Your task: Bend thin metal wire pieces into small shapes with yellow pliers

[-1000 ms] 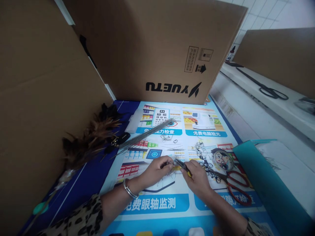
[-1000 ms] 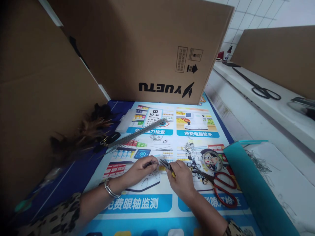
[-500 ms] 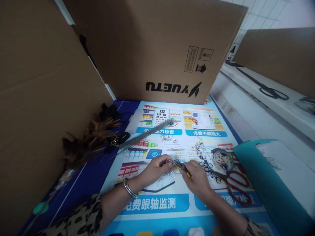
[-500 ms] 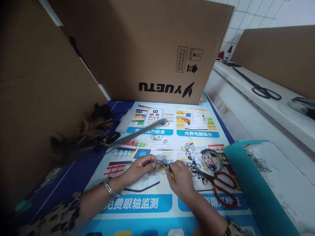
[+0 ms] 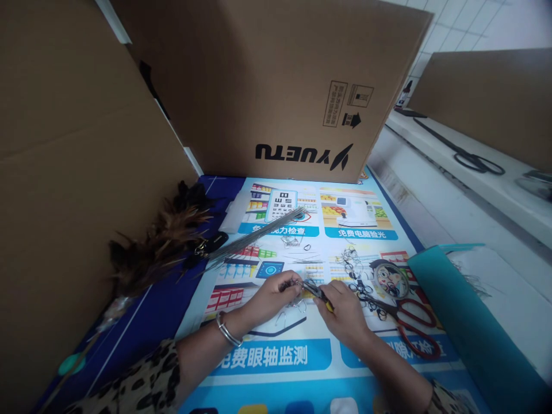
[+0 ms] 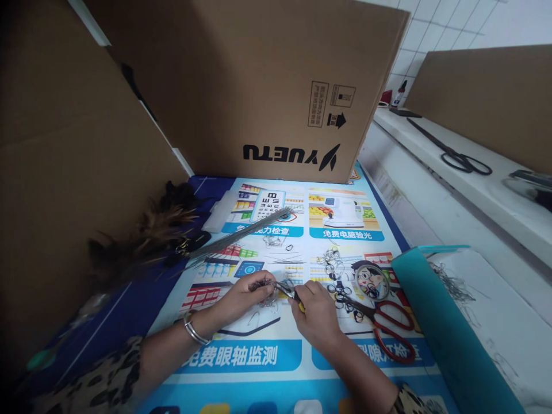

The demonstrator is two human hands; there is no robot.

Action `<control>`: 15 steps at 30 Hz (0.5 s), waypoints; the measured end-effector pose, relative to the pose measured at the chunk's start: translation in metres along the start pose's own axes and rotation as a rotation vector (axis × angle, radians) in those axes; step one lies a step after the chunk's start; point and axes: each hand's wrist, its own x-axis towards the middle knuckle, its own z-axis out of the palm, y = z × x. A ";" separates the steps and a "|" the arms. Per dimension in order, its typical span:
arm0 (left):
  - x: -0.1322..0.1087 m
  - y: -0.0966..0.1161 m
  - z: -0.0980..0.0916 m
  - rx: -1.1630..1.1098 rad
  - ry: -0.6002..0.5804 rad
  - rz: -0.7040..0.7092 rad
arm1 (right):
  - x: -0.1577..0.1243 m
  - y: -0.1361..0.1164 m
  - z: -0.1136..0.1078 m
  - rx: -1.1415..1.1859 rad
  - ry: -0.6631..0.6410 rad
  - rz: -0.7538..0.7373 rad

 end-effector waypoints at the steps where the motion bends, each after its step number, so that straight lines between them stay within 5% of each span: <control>1: 0.000 0.000 0.000 -0.001 -0.004 -0.001 | 0.000 0.000 0.000 0.001 -0.002 -0.003; 15: 0.000 0.002 0.000 0.045 0.038 0.027 | 0.000 0.000 0.000 -0.039 -0.029 -0.005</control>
